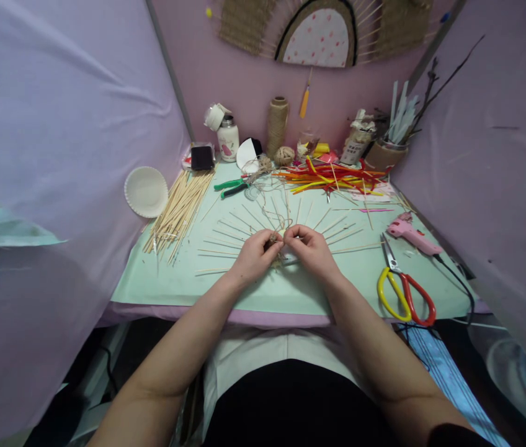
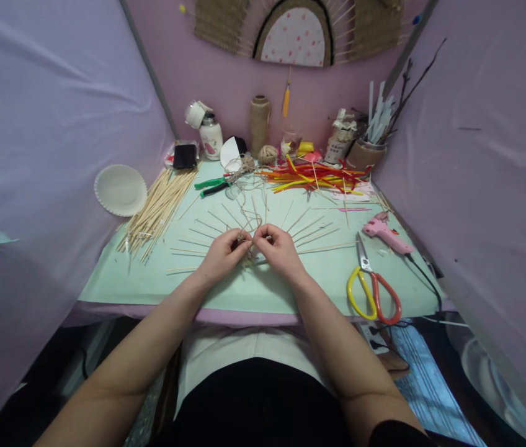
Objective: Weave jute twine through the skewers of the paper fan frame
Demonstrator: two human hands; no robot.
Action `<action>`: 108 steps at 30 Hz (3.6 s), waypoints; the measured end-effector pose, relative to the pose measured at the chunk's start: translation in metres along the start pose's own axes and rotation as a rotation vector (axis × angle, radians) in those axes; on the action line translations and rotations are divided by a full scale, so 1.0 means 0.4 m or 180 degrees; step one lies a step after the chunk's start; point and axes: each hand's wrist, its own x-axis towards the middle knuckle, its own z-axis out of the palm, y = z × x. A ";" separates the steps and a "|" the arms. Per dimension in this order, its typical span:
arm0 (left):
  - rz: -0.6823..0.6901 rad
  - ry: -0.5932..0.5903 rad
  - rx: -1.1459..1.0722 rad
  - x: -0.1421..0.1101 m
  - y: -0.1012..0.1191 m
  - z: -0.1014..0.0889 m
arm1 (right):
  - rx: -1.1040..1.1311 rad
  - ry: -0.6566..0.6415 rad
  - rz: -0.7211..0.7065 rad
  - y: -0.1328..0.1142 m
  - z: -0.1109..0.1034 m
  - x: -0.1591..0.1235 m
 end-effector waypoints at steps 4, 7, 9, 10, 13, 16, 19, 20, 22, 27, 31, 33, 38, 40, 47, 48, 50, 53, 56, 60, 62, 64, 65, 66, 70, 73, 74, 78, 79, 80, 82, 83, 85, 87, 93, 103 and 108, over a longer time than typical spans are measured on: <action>0.0038 -0.0013 0.0133 -0.001 -0.004 0.001 | -0.0031 -0.0041 -0.0113 0.003 0.001 -0.001; 0.0081 0.0074 0.0305 0.000 -0.006 0.002 | 0.0029 -0.0111 -0.0171 0.006 0.003 -0.002; 0.0110 0.0149 0.0386 0.001 -0.007 0.002 | 0.0079 -0.0118 -0.0183 0.009 0.004 -0.002; 0.0112 0.0167 0.0399 0.001 -0.007 0.002 | 0.0100 -0.0101 -0.0183 0.009 0.005 -0.002; 0.0080 0.0172 0.0406 0.001 -0.009 0.002 | 0.0293 -0.0113 -0.0098 0.008 0.006 -0.002; 0.0101 0.0205 0.0404 0.001 -0.011 0.001 | 0.0861 -0.0313 0.0043 0.007 0.006 -0.003; -0.0012 0.0240 0.0187 0.002 -0.010 0.000 | 0.1203 -0.0424 0.0067 0.008 0.004 -0.003; -0.0109 0.0227 0.0024 0.002 -0.009 -0.001 | 0.1193 -0.0410 0.0052 0.009 0.004 -0.003; -0.0381 0.0181 -0.0449 0.002 -0.008 -0.003 | 0.1040 -0.0239 -0.0047 0.011 0.003 -0.002; -0.0853 0.0107 -0.2039 0.006 0.005 -0.010 | 0.0490 0.0441 -0.0414 0.005 0.003 -0.004; -0.1017 0.0148 -0.2449 0.010 0.019 -0.018 | 0.0173 0.0657 -0.0686 0.000 0.006 -0.009; -0.1071 0.0246 -0.2507 0.013 0.021 -0.020 | -0.0107 0.0560 -0.0813 0.001 0.008 -0.013; -0.0843 0.0539 -0.2649 0.018 0.006 -0.016 | -0.0902 -0.0135 -0.1237 0.012 0.012 -0.031; -0.0733 0.0525 -0.2623 0.019 -0.002 -0.014 | -0.0928 0.0029 -0.1396 0.016 0.009 -0.036; -0.0719 0.0276 -0.2469 0.014 -0.008 -0.011 | -0.1168 0.0598 -0.1504 0.010 -0.003 -0.015; -0.0705 0.0273 -0.2440 0.014 -0.007 -0.012 | -0.1285 0.0413 -0.1513 0.010 -0.002 -0.011; -0.0680 0.0270 -0.2355 0.013 -0.003 -0.013 | -0.1394 0.0205 -0.1535 0.012 0.000 -0.005; -0.0650 0.0286 -0.2190 0.012 0.002 -0.014 | -0.1376 0.0255 -0.1524 0.015 0.003 -0.004; -0.0606 0.0310 -0.2034 0.011 0.001 -0.014 | -0.1305 0.0344 -0.1476 0.018 0.002 -0.004; -0.0518 0.0258 -0.1935 0.011 -0.006 -0.013 | -0.1271 0.0236 -0.1335 0.022 0.000 -0.003; -0.0473 0.0231 -0.1898 0.011 -0.008 -0.013 | -0.1249 0.0096 -0.1276 0.024 0.001 -0.002; -0.0463 0.0227 -0.1858 0.011 -0.008 -0.011 | -0.1213 0.0079 -0.1284 0.023 0.002 -0.003; -0.0473 0.0228 -0.1837 0.011 -0.008 -0.010 | -0.1203 0.0125 -0.1308 0.022 0.002 -0.003; -0.0487 0.0227 -0.1812 0.011 -0.008 -0.009 | -0.1202 0.0195 -0.1342 0.021 0.002 -0.004; -0.0479 0.0203 -0.1644 0.010 -0.007 -0.004 | -0.1302 0.0400 -0.1597 0.014 0.003 -0.007; -0.0433 0.0261 -0.1456 0.009 -0.005 -0.003 | -0.1509 0.0443 -0.1959 0.013 0.008 -0.011; -0.0425 0.0303 -0.1409 0.008 -0.004 -0.004 | -0.1601 0.0422 -0.2070 0.014 0.010 -0.012; -0.0469 0.0406 -0.1546 0.008 0.000 -0.008 | -0.1882 0.0323 -0.2235 0.021 0.012 -0.015; -0.0513 0.0392 -0.1675 0.008 0.001 -0.009 | -0.1924 0.0357 -0.2235 0.024 0.012 -0.015; -0.0570 0.0362 -0.1824 0.008 0.001 -0.010 | -0.1963 0.0409 -0.2232 0.026 0.010 -0.015; -0.0692 0.0270 -0.2129 0.008 -0.001 -0.011 | -0.2018 0.0526 -0.2226 0.029 0.008 -0.013; -0.0740 0.0218 -0.2263 0.008 -0.001 -0.012 | -0.2027 0.0575 -0.2222 0.030 0.007 -0.013; -0.0808 0.0142 -0.2443 0.008 -0.002 -0.013 | -0.2016 0.0644 -0.2230 0.030 0.006 -0.012; -0.0849 0.0156 -0.2495 0.009 -0.003 -0.013 | -0.1991 0.0645 -0.2276 0.028 0.006 -0.012; -0.0843 0.0345 -0.2329 0.012 0.003 -0.008 | -0.1765 0.0624 -0.2088 0.017 0.005 -0.015; -0.0736 0.0337 -0.2055 0.013 -0.001 -0.008 | -0.1568 0.0316 -0.1831 0.015 0.009 -0.010; -0.0672 0.0387 -0.1974 0.013 -0.006 -0.004 | -0.1585 0.0349 -0.1792 0.016 0.009 -0.009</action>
